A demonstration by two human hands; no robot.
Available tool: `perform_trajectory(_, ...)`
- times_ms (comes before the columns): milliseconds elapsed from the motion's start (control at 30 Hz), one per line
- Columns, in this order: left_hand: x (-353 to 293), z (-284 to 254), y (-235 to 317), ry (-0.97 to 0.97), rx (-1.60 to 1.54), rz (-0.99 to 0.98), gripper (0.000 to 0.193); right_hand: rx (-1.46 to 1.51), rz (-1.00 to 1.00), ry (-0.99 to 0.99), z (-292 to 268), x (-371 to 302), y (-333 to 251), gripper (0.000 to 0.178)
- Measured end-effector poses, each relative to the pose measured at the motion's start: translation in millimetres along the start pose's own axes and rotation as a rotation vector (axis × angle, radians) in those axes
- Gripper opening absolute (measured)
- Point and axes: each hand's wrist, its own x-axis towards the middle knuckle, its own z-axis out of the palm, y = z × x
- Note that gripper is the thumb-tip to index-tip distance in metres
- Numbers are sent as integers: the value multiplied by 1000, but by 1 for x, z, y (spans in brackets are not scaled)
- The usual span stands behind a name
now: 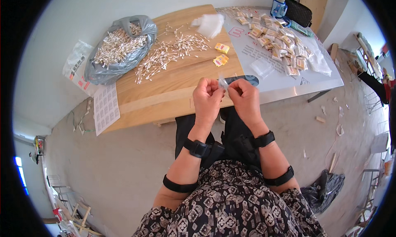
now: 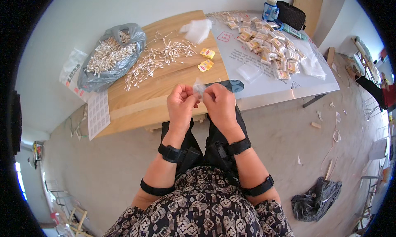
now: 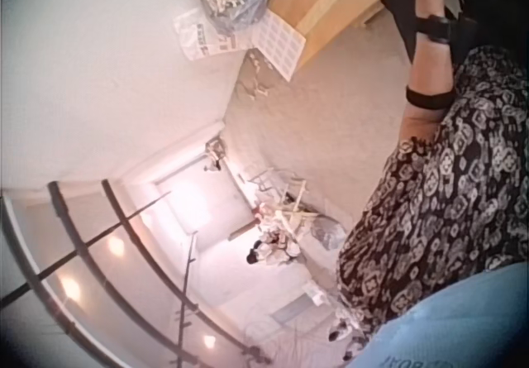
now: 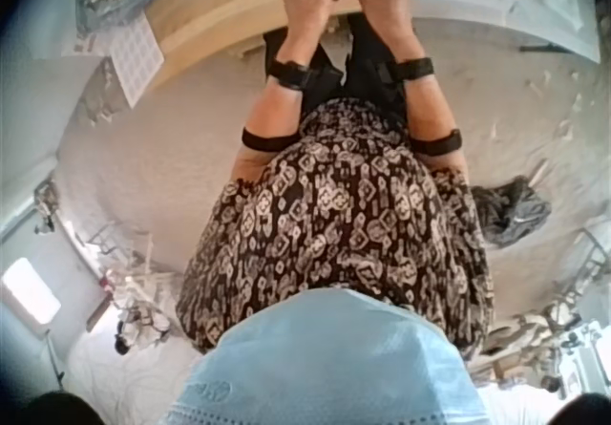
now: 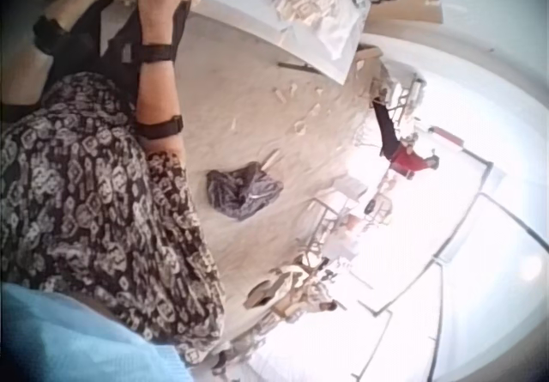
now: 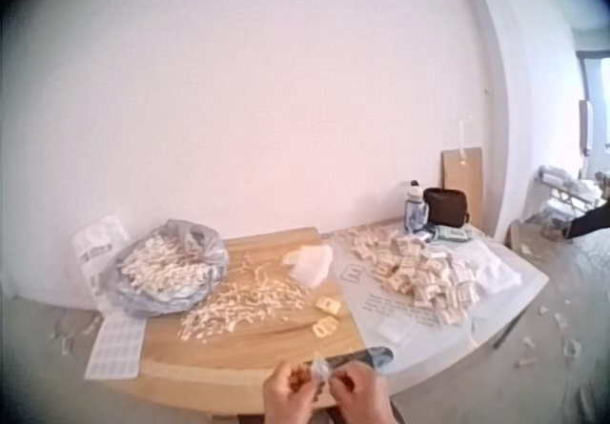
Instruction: Arranging cotton swabs into sets and placing them into small clear plastic bags.
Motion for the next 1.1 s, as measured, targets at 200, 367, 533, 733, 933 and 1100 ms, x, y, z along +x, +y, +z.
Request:
perform_trajectory(200,3,11,-8,-91,113,58,8,-244,-307,65,-2,-5,9,13)
perform_trajectory(367,6,10,-26,-96,136,17,12,-234,-252,85,-3,-6,21,11)
perform_trajectory(533,11,23,-29,-97,169,43,17,-348,-157,186,-3,-4,30,16)
perform_trajectory(733,29,35,-46,-232,330,123,23,-314,-62,127,-8,-9,58,14)
perform_trajectory(933,48,65,-61,-264,455,278,17,-534,-196,93,-27,1,71,14)
perform_trajectory(1100,79,91,-76,-390,606,418,10,-582,-72,278,-51,15,104,15)
